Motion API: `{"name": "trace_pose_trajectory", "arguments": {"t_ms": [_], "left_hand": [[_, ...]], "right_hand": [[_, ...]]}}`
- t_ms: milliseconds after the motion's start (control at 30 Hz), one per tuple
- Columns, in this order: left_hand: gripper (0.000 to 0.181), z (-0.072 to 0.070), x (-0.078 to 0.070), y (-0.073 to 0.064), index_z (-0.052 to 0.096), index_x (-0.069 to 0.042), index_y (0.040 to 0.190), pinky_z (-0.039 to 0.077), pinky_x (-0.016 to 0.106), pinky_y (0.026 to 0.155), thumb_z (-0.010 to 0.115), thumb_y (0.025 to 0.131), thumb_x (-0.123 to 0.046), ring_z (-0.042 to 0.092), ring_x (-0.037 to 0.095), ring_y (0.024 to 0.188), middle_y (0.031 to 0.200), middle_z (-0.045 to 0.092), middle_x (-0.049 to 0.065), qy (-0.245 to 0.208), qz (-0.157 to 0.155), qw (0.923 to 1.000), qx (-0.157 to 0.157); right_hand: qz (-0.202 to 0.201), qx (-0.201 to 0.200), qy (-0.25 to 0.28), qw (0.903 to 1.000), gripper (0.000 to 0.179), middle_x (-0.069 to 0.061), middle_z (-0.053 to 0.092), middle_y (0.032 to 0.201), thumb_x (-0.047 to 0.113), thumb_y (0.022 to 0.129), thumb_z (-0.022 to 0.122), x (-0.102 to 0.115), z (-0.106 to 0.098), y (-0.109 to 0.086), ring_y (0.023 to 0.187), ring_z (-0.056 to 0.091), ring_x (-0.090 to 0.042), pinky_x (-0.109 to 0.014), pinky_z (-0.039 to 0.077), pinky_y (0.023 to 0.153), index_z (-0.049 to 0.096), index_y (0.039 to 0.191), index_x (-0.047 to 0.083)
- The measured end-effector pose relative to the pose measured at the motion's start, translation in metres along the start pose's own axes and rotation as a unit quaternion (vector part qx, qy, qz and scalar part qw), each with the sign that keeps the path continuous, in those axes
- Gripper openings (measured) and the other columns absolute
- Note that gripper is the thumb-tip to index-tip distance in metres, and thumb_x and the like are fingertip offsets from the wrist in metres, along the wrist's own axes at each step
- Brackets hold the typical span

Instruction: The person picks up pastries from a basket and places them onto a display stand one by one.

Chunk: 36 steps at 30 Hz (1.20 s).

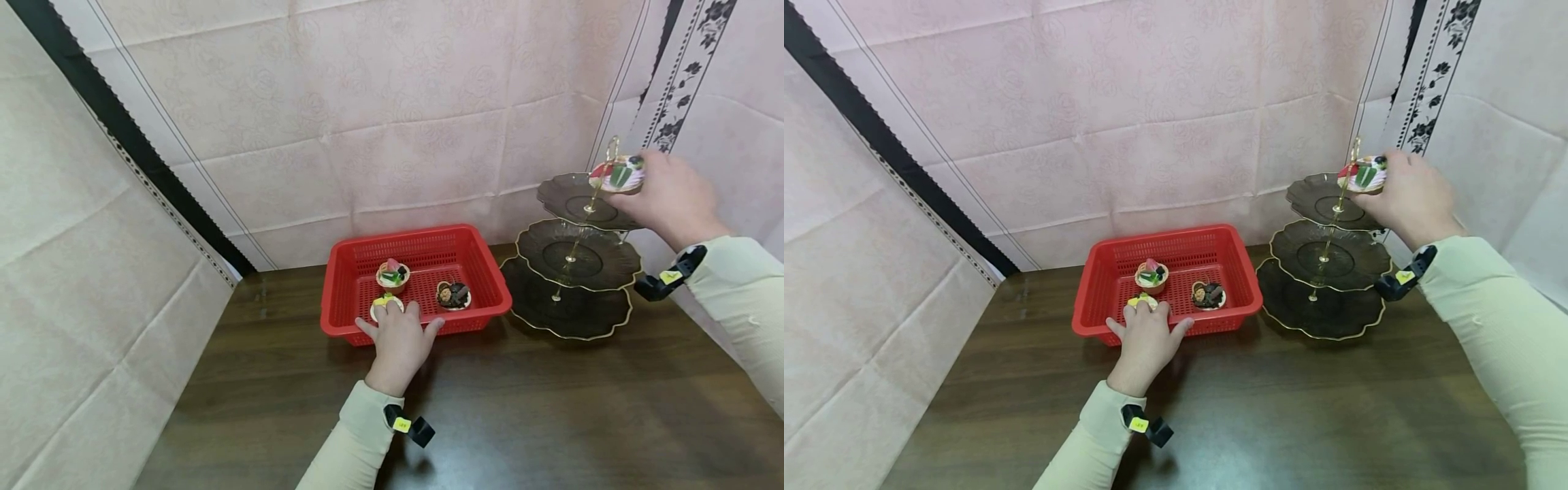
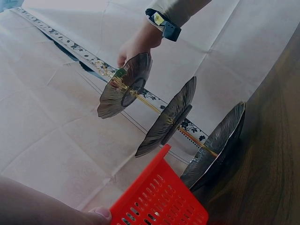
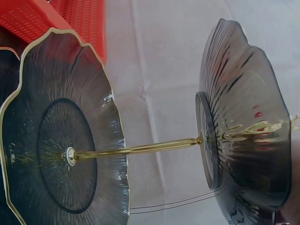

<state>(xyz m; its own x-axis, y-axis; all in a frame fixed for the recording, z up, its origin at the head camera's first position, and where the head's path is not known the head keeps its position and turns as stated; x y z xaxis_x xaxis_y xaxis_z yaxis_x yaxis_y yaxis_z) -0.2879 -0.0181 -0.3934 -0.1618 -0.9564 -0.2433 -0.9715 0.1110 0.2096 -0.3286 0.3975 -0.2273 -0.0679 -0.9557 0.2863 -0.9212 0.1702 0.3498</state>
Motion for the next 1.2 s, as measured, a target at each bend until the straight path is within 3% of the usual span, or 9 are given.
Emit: {"name": "trace_pose_trajectory", "arguments": {"t_ms": [133, 333, 533, 733, 933, 1200], "left_hand": [[0.057, 0.0003, -0.0004, 0.0002, 0.068, -0.012, 0.116, 0.020, 0.084, 0.100, 0.064, 0.090, -0.062, 0.048, 0.045, 0.118, 0.114, 0.060, 0.021, 0.003, -0.002, 1.0000, 0.002], [0.056, -0.0004, -0.0006, 0.0008, 0.068, -0.013, 0.115, 0.020, 0.084, 0.101, 0.065, 0.089, -0.063, 0.048, 0.044, 0.118, 0.113, 0.060, 0.020, 0.005, -0.005, 1.0000, 0.000], [0.056, 0.0006, -0.0002, 0.0008, 0.068, -0.014, 0.117, 0.019, 0.084, 0.101, 0.065, 0.089, -0.063, 0.048, 0.044, 0.118, 0.113, 0.060, 0.020, -0.001, -0.006, 1.0000, 0.001], [0.058, 0.0010, -0.0010, 0.0008, 0.068, -0.013, 0.119, 0.020, 0.084, 0.101, 0.064, 0.089, -0.063, 0.048, 0.044, 0.118, 0.115, 0.060, 0.020, 0.006, -0.004, 1.0000, 0.004], [0.059, 0.0006, -0.0015, 0.0010, 0.068, -0.013, 0.120, 0.020, 0.084, 0.100, 0.064, 0.089, -0.063, 0.048, 0.044, 0.118, 0.115, 0.060, 0.020, 0.004, -0.002, 1.0000, 0.003], [0.059, 0.0017, 0.0002, 0.0013, 0.067, -0.013, 0.122, 0.019, 0.084, 0.101, 0.066, 0.089, -0.062, 0.047, 0.044, 0.119, 0.116, 0.059, 0.021, -0.008, -0.005, 0.9999, 0.007]], "right_hand": [[0.003, 0.000, 0.001, 1.0000, 0.080, -0.033, 0.059, 0.109, 0.056, 0.084, 0.071, -0.0003, 0.0006, -0.0002, 0.090, 0.058, -0.049, -0.046, 0.039, 0.051, 0.048, 0.129, -0.006], [0.002, 0.001, 0.014, 0.9999, 0.084, -0.034, 0.058, 0.114, 0.056, 0.084, 0.072, -0.0001, 0.0010, -0.0017, 0.095, 0.057, -0.051, -0.050, 0.041, 0.056, 0.046, 0.133, -0.007], [0.007, 0.005, 0.037, 0.9993, 0.084, -0.033, 0.059, 0.113, 0.059, 0.084, 0.072, -0.0013, 0.0034, -0.0029, 0.090, 0.059, -0.047, -0.045, 0.040, 0.055, 0.047, 0.132, -0.005], [0.001, 0.003, 0.043, 0.9991, 0.087, -0.036, 0.055, 0.121, 0.054, 0.086, 0.072, -0.0012, 0.0040, -0.0019, 0.100, 0.056, -0.051, -0.053, 0.042, 0.065, 0.042, 0.139, -0.008], [0.010, 0.004, 0.040, 0.9991, 0.091, -0.036, 0.057, 0.119, 0.061, 0.083, 0.072, -0.0022, 0.0036, -0.0048, 0.097, 0.058, -0.052, -0.049, 0.041, 0.059, 0.044, 0.139, -0.006], [0.013, 0.013, 0.048, 0.9987, 0.092, -0.036, 0.058, 0.118, 0.062, 0.083, 0.072, -0.0010, 0.0036, -0.0061, 0.097, 0.058, -0.052, -0.050, 0.041, 0.062, 0.043, 0.139, -0.004]]}}
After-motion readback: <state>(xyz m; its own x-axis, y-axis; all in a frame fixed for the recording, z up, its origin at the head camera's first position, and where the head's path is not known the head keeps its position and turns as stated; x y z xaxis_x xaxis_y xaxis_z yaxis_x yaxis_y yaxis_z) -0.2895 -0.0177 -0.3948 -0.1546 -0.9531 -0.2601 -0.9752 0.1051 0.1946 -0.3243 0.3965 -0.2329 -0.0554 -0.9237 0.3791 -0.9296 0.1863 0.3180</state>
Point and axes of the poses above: each hand's wrist, its own y-axis towards the middle knuckle, its own z-axis out of the palm, x = y × z, the point moved 7 cm from there along y, towards the middle knuckle
